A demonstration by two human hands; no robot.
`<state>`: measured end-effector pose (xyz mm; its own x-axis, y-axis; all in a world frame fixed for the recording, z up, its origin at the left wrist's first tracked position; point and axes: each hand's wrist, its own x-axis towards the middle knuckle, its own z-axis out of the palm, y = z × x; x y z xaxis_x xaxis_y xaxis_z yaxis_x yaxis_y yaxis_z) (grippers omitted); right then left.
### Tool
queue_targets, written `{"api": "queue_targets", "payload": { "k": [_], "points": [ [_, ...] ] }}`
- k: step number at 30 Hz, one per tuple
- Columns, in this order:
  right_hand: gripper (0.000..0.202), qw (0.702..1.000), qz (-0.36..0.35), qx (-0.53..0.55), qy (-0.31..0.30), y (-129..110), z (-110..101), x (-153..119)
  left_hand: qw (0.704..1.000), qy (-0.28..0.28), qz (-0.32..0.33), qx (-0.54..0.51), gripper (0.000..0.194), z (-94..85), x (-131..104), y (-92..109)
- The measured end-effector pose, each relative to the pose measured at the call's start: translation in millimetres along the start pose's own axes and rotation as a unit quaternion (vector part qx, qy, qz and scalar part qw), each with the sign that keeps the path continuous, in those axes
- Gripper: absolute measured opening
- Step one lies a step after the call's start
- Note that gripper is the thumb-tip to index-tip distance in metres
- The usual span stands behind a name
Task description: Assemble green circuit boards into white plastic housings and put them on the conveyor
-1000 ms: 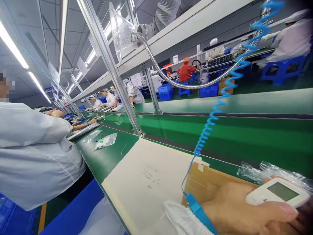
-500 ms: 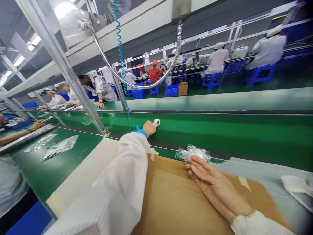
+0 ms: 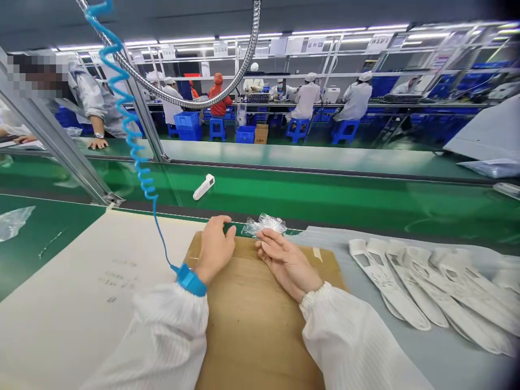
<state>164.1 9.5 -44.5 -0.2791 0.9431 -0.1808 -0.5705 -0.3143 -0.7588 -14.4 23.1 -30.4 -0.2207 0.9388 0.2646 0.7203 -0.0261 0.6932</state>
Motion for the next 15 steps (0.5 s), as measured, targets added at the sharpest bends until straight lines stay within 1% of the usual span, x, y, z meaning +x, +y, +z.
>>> {"api": "queue_targets", "payload": {
  "k": [3, 6, 11, 15],
  "points": [
    [0.036, 1.000, -0.002, -0.005, 0.000, 0.5, 0.1, -2.1, 0.999, -0.002, 0.041, 0.022, 0.016, 6.8, -11.9, -6.8],
    [0.041, 1.000, 0.000, -0.010, 0.004, 0.2, 0.0, -3.8, 0.996, -0.012, 0.076, 0.054, 0.016, 8.6, -15.6, -10.6],
    [0.046, 1.000, 0.010, -0.019, 0.011, -2.4, 0.0, -5.2, 0.989, -0.028, 0.087, 0.117, 0.018, 7.4, -21.1, -7.4],
    [0.044, 1.000, 0.016, -0.009, 0.023, -6.1, 2.1, -6.3, 0.988, -0.030, 0.087, 0.122, 0.017, 9.0, -24.4, -6.0]
  ]
}}
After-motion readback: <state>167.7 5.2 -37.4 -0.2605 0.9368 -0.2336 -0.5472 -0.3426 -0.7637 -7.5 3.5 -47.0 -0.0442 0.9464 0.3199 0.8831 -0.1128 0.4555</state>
